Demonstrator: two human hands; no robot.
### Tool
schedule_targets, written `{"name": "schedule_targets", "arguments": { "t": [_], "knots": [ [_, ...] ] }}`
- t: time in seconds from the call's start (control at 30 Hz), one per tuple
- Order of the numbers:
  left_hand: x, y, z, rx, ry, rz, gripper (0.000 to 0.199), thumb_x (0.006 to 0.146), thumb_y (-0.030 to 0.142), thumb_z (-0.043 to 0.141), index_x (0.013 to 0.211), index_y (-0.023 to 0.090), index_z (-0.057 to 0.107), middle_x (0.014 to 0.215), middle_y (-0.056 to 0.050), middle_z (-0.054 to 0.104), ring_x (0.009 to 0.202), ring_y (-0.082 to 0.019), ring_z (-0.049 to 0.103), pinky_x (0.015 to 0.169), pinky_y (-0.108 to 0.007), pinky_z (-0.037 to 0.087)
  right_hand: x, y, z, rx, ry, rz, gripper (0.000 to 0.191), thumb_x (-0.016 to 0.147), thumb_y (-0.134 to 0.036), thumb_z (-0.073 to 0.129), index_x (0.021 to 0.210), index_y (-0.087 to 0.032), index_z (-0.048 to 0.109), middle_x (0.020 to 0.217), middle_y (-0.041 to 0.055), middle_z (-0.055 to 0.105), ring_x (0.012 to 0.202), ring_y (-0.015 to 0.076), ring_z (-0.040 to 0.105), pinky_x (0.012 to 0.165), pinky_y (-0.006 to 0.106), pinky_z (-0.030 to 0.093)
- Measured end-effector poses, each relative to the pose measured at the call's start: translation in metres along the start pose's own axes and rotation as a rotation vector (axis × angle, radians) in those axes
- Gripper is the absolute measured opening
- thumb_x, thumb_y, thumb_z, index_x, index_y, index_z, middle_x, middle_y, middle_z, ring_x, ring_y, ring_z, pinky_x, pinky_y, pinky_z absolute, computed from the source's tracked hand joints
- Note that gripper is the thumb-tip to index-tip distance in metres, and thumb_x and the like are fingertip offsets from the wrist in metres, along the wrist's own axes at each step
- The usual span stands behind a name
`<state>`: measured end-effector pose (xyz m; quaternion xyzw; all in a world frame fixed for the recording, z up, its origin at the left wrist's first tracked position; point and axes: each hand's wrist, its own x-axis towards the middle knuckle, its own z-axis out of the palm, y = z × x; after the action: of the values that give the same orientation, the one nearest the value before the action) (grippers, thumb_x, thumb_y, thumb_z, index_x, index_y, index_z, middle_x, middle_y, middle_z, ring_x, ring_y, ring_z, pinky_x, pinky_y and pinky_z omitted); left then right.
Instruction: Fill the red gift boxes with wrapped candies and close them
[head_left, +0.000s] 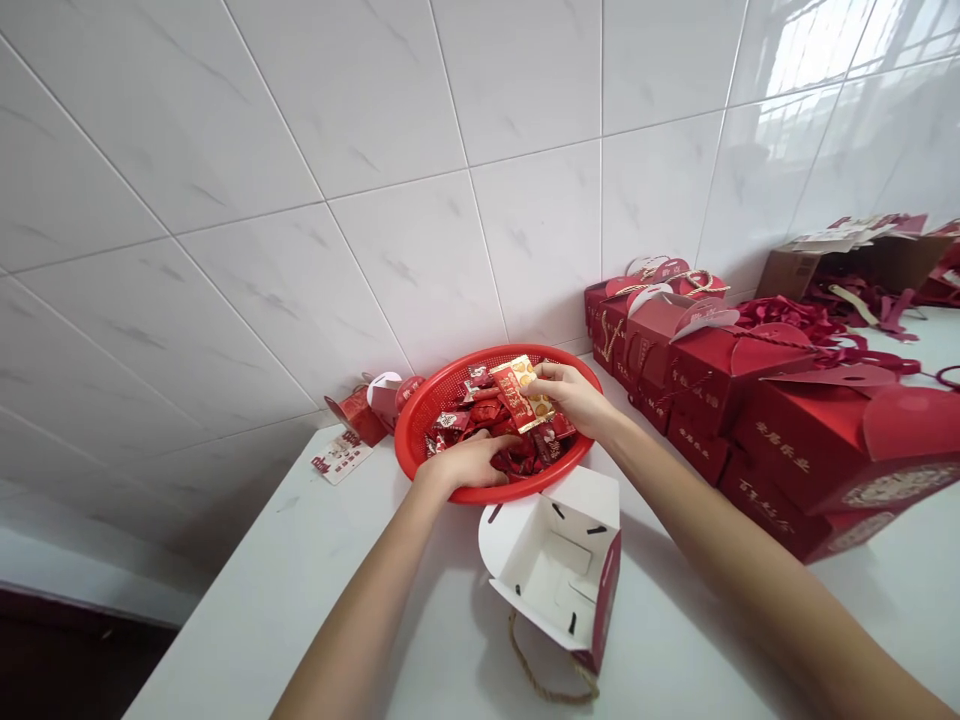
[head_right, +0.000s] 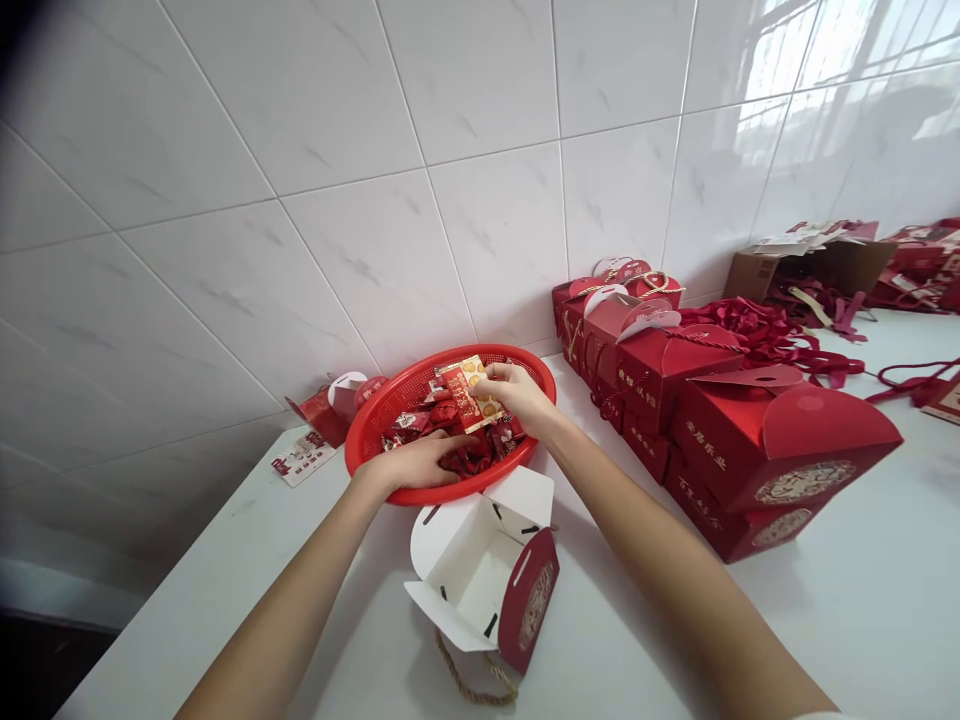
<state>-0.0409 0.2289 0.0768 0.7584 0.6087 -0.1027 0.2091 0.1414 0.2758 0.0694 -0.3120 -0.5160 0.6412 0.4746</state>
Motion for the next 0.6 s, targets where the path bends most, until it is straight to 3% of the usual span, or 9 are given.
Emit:
{"name": "schedule_targets", "arguments": {
  "t": [0.17, 0.33, 0.47, 0.6],
  "knots": [
    [0.005, 0.0071, -0.0002, 0.104, 0.007, 0.03, 0.046, 0.077, 0.029, 0.059, 0.122, 0.026, 0.069, 0.121, -0.012, 0.065, 0.113, -0.032, 0.062, 0.093, -0.036, 0.049, 0.0005, 0.0011, -0.0006, -0.036, -0.01, -0.024, 0.023, 0.057, -0.028, 0.077, 0.065, -0.019, 0.057, 0.059, -0.0046, 0.058, 0.054, 0.0098, 0.051, 0.051, 0.024, 0.038],
    [0.0029, 0.0101, -0.0003, 0.149, 0.03, -0.001, 0.036, 0.074, 0.025, 0.063, 0.109, 0.023, 0.072, 0.11, -0.01, 0.072, 0.101, -0.03, 0.067, 0.081, -0.033, 0.05, 0.0012, 0.0023, -0.0016, -0.05, -0.011, -0.02, 0.024, 0.057, -0.029, 0.078, 0.068, -0.019, 0.059, 0.065, -0.0022, 0.062, 0.061, 0.0128, 0.057, 0.056, 0.025, 0.043],
    [0.0013, 0.0086, 0.0017, 0.085, 0.073, -0.008, 0.03, 0.07, 0.022, 0.066, 0.099, 0.024, 0.073, 0.103, -0.007, 0.075, 0.094, -0.028, 0.068, 0.07, -0.03, 0.046, 0.0019, 0.0039, -0.0019, -0.045, -0.011, -0.011, 0.024, 0.056, -0.03, 0.078, 0.069, -0.02, 0.06, 0.065, -0.0018, 0.063, 0.062, 0.0142, 0.059, 0.057, 0.026, 0.044],
    [-0.0006, 0.0055, 0.0044, -0.105, 0.205, 0.053, 0.023, 0.067, 0.022, 0.071, 0.09, 0.022, 0.073, 0.089, -0.003, 0.075, 0.084, -0.024, 0.068, 0.066, -0.029, 0.045, 0.002, 0.0049, -0.0019, -0.044, 0.001, -0.035, 0.024, 0.056, -0.03, 0.078, 0.07, -0.02, 0.061, 0.065, -0.0021, 0.063, 0.06, 0.0134, 0.057, 0.056, 0.026, 0.043]
  ]
}}
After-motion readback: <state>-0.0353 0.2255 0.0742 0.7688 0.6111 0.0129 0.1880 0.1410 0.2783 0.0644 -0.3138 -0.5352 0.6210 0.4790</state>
